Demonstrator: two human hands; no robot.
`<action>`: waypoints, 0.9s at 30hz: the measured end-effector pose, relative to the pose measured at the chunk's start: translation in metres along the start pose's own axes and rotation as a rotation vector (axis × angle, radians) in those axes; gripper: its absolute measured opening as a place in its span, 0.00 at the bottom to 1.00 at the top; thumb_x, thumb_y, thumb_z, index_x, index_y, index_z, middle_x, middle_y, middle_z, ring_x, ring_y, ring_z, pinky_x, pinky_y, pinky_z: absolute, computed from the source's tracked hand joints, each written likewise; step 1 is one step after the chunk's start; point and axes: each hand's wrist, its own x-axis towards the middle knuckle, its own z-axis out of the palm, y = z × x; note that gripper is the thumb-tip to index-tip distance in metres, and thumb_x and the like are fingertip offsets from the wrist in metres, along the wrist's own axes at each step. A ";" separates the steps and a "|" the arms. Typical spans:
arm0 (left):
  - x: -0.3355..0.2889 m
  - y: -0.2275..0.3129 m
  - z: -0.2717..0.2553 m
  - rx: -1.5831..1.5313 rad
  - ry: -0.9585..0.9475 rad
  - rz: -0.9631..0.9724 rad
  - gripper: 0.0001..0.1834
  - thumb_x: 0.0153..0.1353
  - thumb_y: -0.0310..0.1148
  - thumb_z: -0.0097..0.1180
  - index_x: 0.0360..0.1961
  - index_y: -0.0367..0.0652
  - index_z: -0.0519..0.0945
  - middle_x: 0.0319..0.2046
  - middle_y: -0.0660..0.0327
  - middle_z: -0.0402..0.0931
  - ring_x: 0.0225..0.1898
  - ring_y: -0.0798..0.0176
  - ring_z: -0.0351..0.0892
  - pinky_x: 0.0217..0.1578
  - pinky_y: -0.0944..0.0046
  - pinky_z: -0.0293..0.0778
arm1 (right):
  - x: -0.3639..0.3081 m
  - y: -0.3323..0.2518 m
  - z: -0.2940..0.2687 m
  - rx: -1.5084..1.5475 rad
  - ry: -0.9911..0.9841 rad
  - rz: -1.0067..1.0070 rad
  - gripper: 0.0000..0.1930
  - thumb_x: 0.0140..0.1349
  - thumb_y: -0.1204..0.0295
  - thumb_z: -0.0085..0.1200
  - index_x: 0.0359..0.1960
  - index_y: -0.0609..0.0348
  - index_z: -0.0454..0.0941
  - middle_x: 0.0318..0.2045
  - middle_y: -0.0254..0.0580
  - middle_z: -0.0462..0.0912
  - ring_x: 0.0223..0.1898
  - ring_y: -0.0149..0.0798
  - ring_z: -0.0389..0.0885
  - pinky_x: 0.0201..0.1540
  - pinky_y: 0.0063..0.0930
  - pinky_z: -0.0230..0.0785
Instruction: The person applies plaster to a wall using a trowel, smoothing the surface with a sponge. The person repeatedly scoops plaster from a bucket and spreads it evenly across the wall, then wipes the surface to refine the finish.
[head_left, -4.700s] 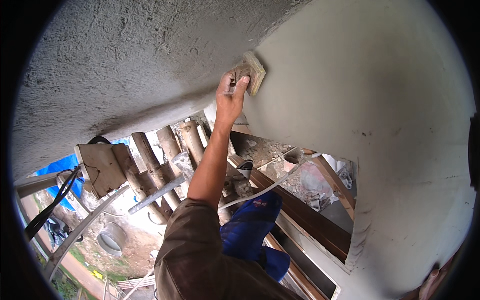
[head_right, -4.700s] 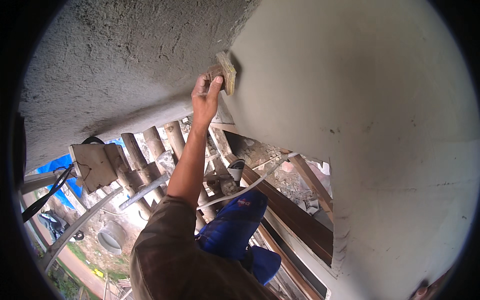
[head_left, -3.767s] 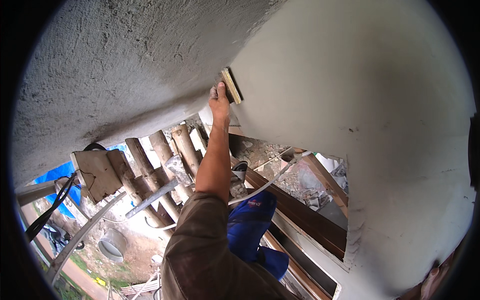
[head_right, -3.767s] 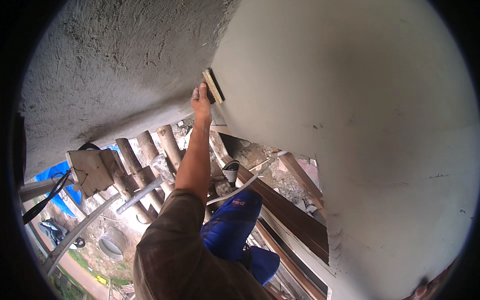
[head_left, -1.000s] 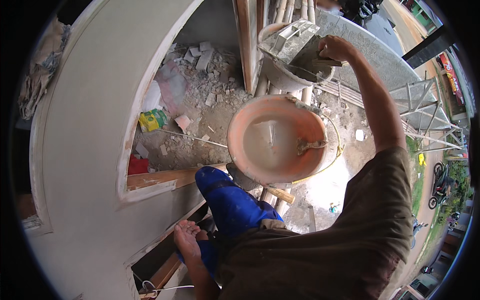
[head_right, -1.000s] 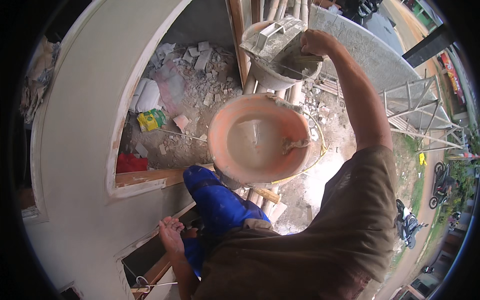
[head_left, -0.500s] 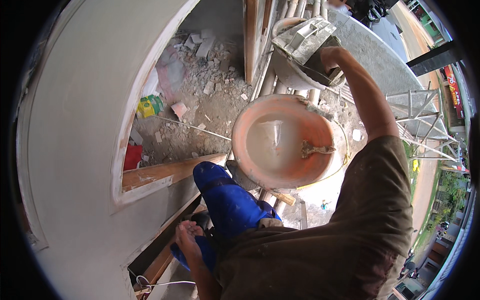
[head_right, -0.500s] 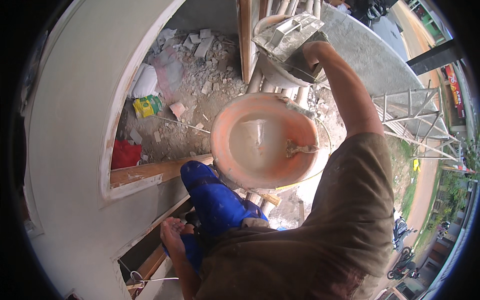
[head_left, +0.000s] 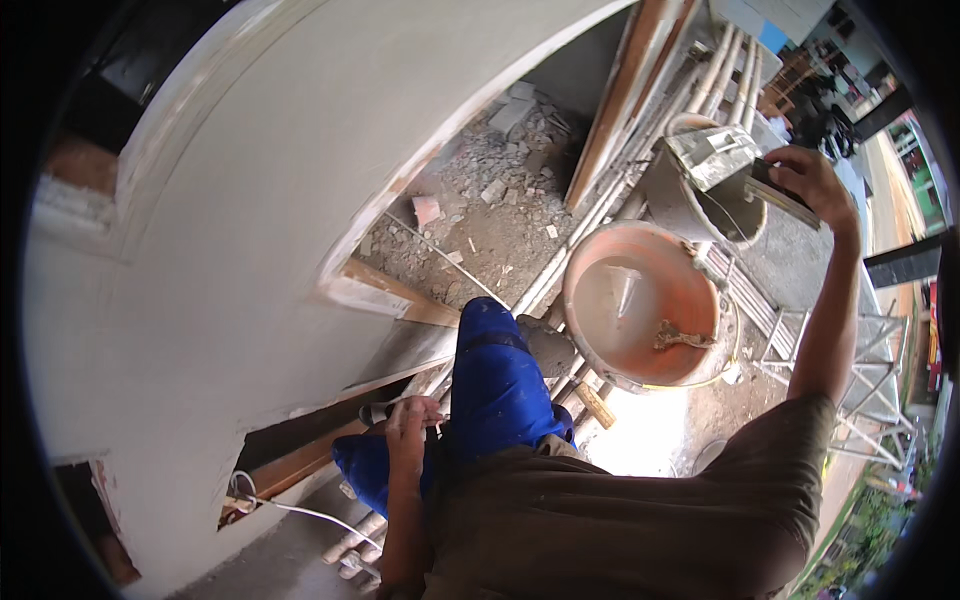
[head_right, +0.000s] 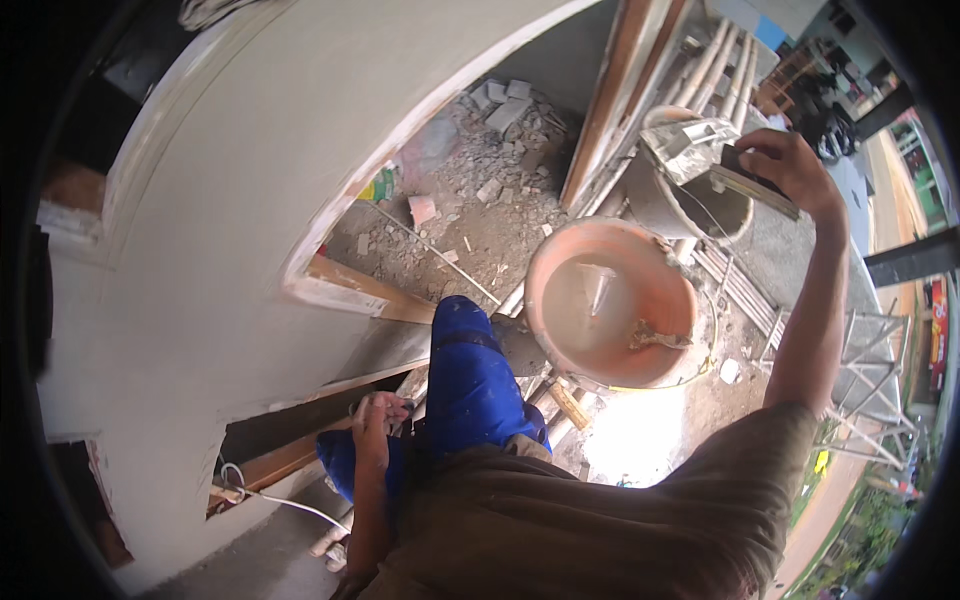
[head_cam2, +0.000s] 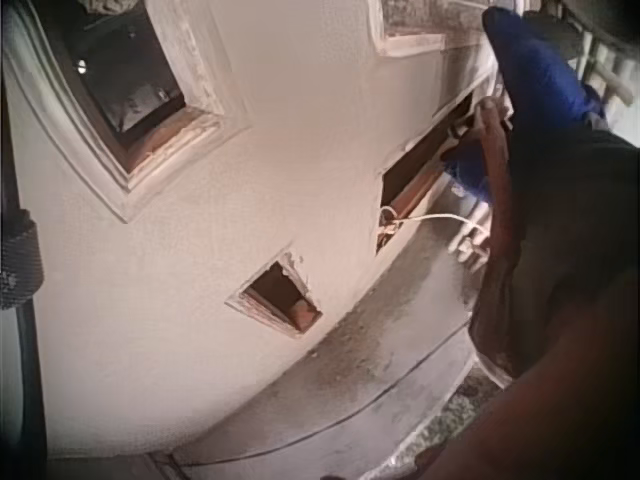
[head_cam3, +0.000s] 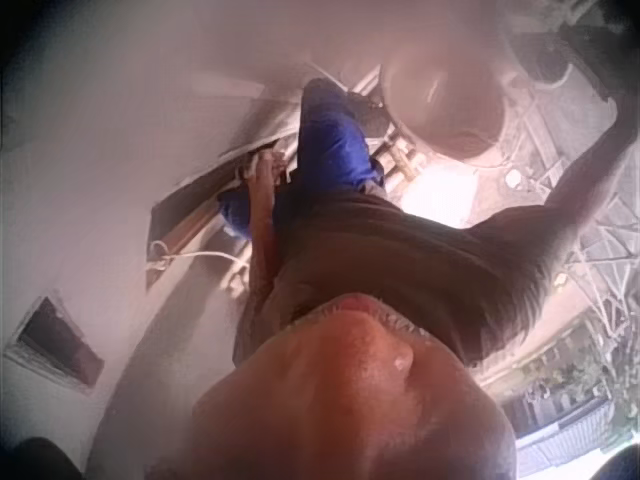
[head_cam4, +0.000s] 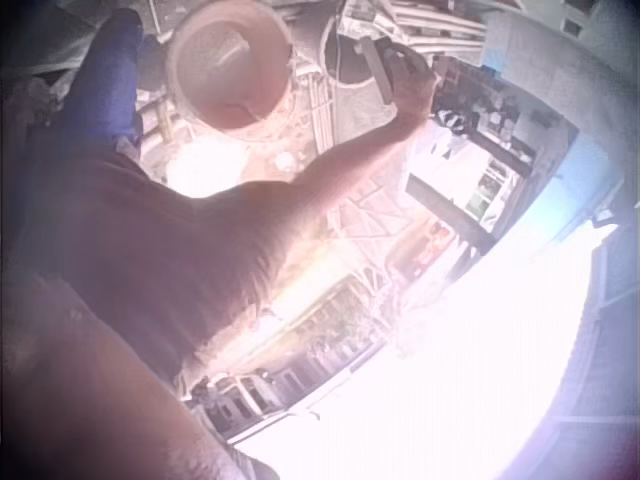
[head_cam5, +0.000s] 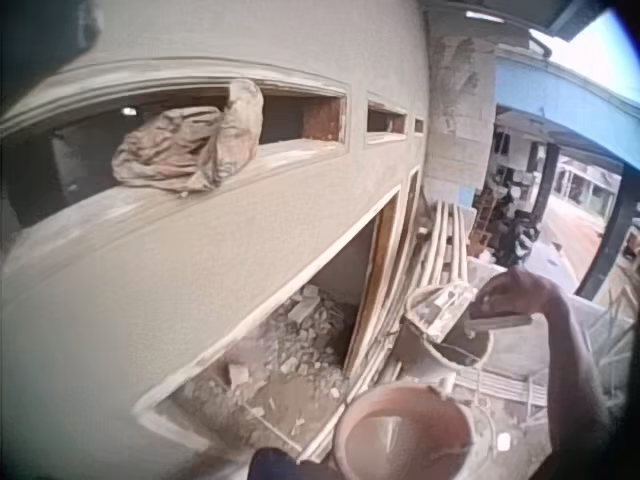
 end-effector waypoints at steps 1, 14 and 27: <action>-0.003 0.002 0.005 -0.005 -0.005 0.058 0.14 0.71 0.37 0.46 0.40 0.35 0.75 0.35 0.58 0.79 0.35 0.67 0.78 0.41 0.65 0.74 | -0.011 -0.010 0.021 0.223 0.087 -0.113 0.20 0.61 0.65 0.56 0.50 0.68 0.76 0.34 0.36 0.82 0.34 0.26 0.77 0.38 0.23 0.70; -0.102 0.028 -0.075 -0.617 -0.068 0.480 0.13 0.68 0.37 0.53 0.40 0.37 0.81 0.35 0.64 0.81 0.37 0.73 0.77 0.38 0.67 0.74 | -0.168 -0.406 0.380 1.374 -0.748 -0.716 0.33 0.59 0.55 0.61 0.57 0.66 0.64 0.46 0.41 0.73 0.46 0.34 0.76 0.51 0.28 0.70; -0.225 -0.032 -0.184 -1.135 -0.005 0.944 0.24 0.65 0.45 0.57 0.54 0.39 0.76 0.45 0.64 0.79 0.45 0.75 0.76 0.45 0.70 0.73 | -0.265 -0.556 0.460 0.954 -1.656 -1.092 0.16 0.63 0.76 0.52 0.51 0.66 0.68 0.55 0.63 0.74 0.58 0.49 0.73 0.61 0.42 0.63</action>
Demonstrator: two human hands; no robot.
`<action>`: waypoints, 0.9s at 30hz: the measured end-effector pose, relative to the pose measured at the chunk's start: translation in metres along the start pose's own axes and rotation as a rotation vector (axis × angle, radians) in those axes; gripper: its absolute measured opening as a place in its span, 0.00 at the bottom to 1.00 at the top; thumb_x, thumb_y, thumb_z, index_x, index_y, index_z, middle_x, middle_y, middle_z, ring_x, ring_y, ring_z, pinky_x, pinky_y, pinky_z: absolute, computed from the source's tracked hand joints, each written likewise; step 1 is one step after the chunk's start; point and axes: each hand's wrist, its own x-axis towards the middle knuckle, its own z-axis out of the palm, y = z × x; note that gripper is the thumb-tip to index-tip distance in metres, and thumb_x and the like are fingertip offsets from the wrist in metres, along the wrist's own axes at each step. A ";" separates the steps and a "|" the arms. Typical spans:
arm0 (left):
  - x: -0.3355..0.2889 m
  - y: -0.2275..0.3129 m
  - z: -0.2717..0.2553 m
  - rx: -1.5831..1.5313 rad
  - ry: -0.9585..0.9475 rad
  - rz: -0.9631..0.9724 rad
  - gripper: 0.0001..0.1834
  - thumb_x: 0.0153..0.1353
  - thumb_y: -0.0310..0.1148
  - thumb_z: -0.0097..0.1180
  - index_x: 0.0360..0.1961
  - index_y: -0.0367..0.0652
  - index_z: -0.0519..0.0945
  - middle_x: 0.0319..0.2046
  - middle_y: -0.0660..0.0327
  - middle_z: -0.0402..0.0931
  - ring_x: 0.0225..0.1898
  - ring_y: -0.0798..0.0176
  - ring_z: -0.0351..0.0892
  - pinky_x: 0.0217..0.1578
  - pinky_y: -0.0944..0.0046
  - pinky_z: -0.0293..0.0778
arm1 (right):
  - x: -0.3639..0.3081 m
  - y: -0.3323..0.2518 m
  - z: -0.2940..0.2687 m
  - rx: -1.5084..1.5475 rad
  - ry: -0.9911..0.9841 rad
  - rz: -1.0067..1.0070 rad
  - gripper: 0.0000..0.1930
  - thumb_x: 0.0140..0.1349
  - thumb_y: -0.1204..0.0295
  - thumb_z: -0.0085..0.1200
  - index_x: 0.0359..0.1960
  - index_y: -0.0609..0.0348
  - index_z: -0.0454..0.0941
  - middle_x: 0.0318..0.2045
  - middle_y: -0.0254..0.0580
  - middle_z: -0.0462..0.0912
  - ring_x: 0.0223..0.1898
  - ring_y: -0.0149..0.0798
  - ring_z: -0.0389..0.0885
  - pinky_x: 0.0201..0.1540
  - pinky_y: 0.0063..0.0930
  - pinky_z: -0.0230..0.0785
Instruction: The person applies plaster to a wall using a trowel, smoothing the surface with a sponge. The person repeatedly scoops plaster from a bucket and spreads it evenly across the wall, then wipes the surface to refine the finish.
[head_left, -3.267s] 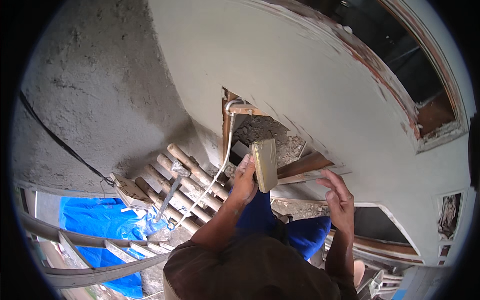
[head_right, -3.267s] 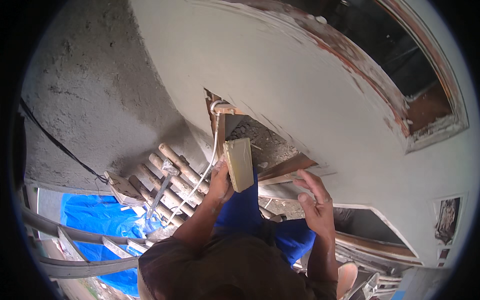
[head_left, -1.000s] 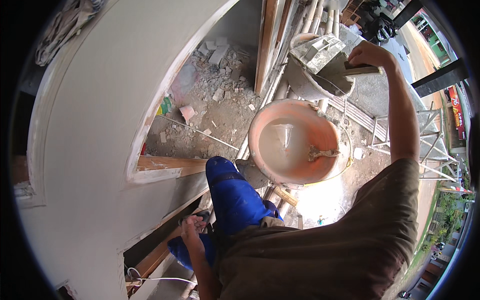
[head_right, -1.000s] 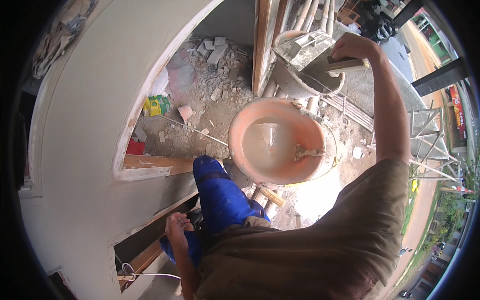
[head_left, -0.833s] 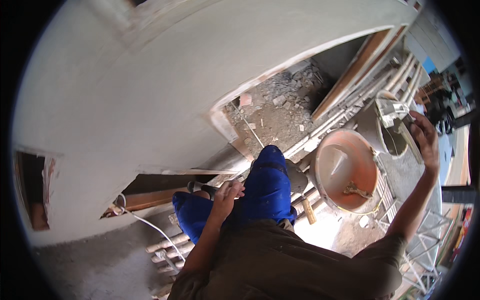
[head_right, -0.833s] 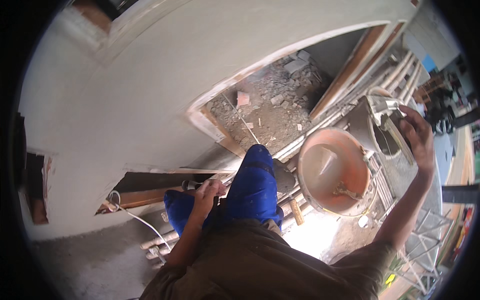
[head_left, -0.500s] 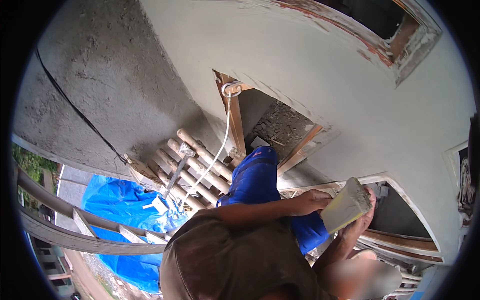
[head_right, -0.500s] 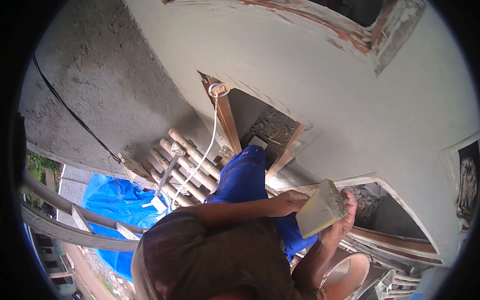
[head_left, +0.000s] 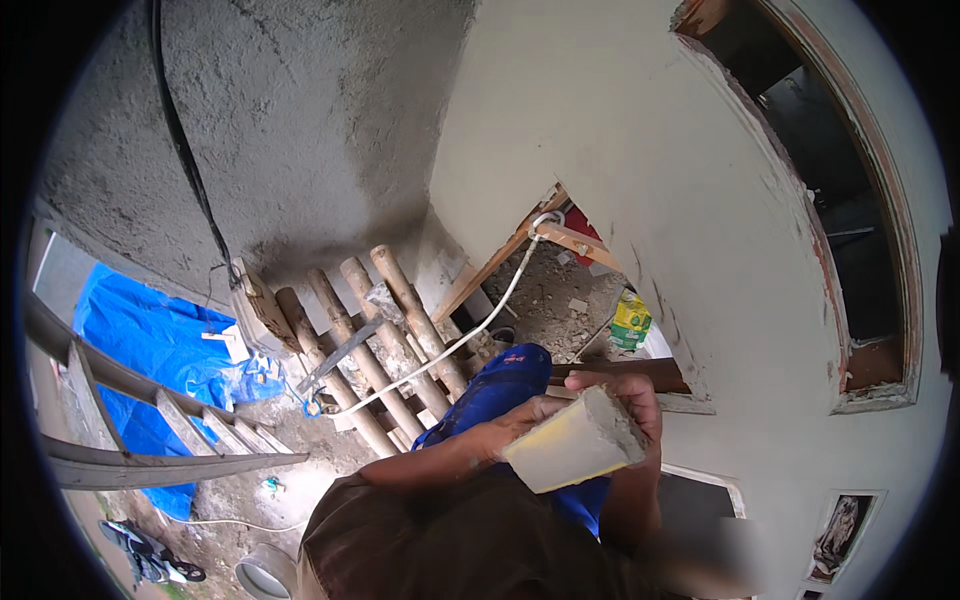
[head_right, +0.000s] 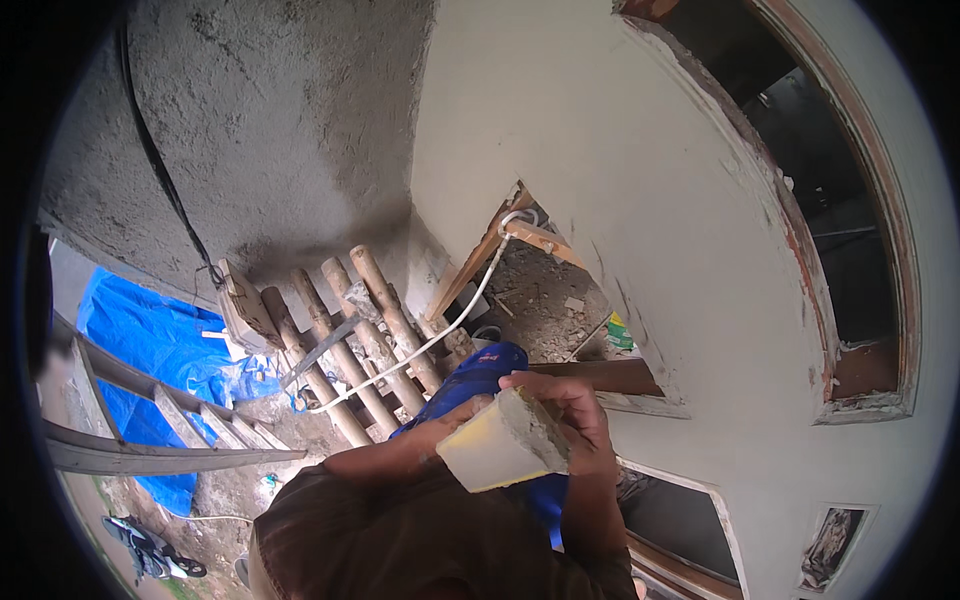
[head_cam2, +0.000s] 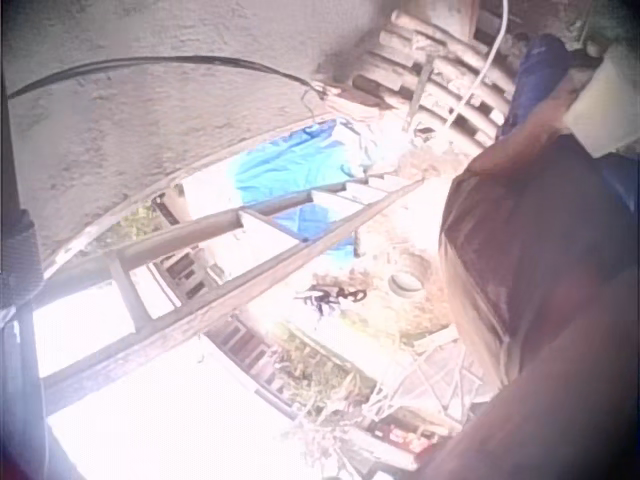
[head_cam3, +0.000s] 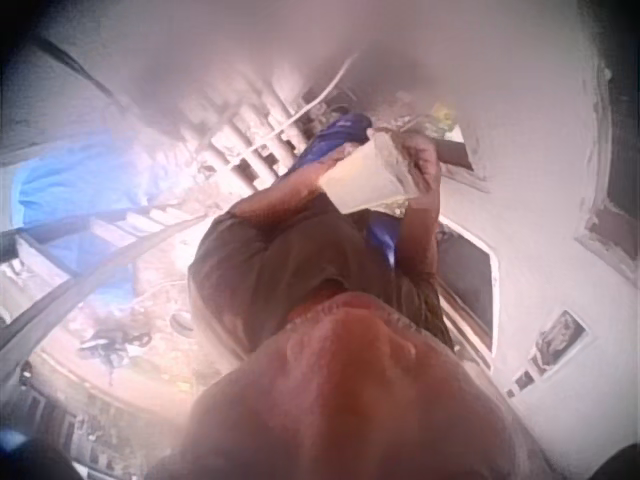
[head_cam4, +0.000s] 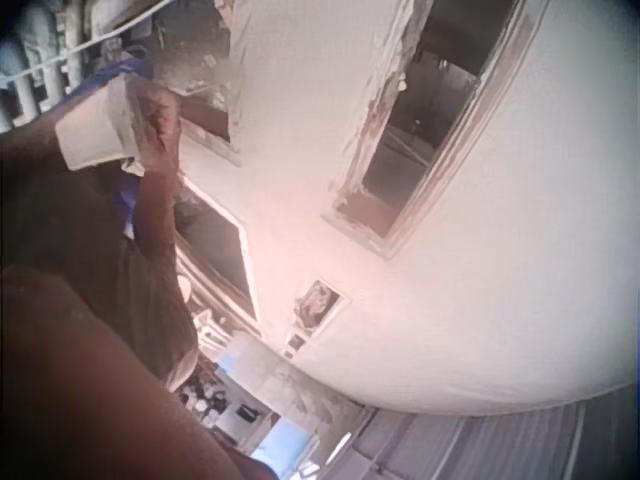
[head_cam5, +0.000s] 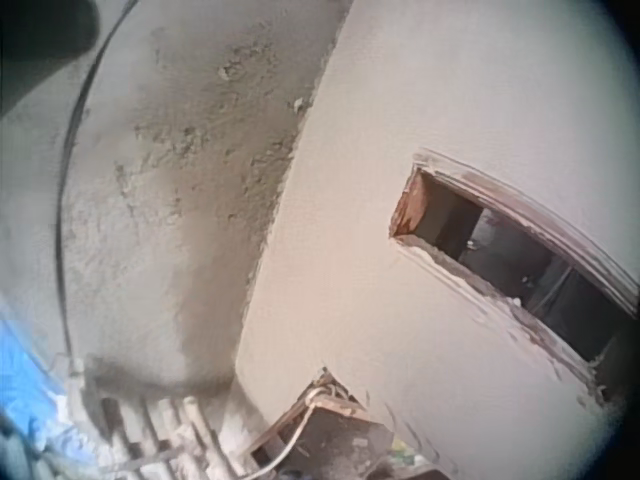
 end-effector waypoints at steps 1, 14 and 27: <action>-0.003 0.004 -0.004 -0.004 0.048 0.003 0.24 0.65 0.45 0.56 0.55 0.39 0.76 0.45 0.64 0.79 0.45 0.74 0.76 0.45 0.69 0.73 | 0.012 -0.002 0.004 0.000 -0.036 0.027 0.16 0.64 0.75 0.52 0.52 0.67 0.68 0.55 0.62 0.74 0.58 0.49 0.74 0.61 0.42 0.63; -0.010 0.087 -0.090 0.368 0.632 0.264 0.20 0.69 0.40 0.45 0.53 0.38 0.76 0.45 0.55 0.80 0.39 0.65 0.81 0.37 0.69 0.78 | 0.241 -0.202 -0.038 -1.600 0.172 -0.046 0.29 0.70 0.51 0.44 0.56 0.68 0.74 0.56 0.53 0.75 0.60 0.43 0.71 0.65 0.31 0.55; 0.037 0.117 -0.295 0.147 1.269 0.787 0.21 0.69 0.52 0.49 0.41 0.42 0.75 0.35 0.64 0.78 0.34 0.72 0.76 0.36 0.71 0.73 | 0.280 -0.234 -0.093 -1.989 0.339 0.490 0.48 0.62 0.31 0.34 0.64 0.67 0.65 0.64 0.59 0.65 0.69 0.50 0.58 0.70 0.43 0.46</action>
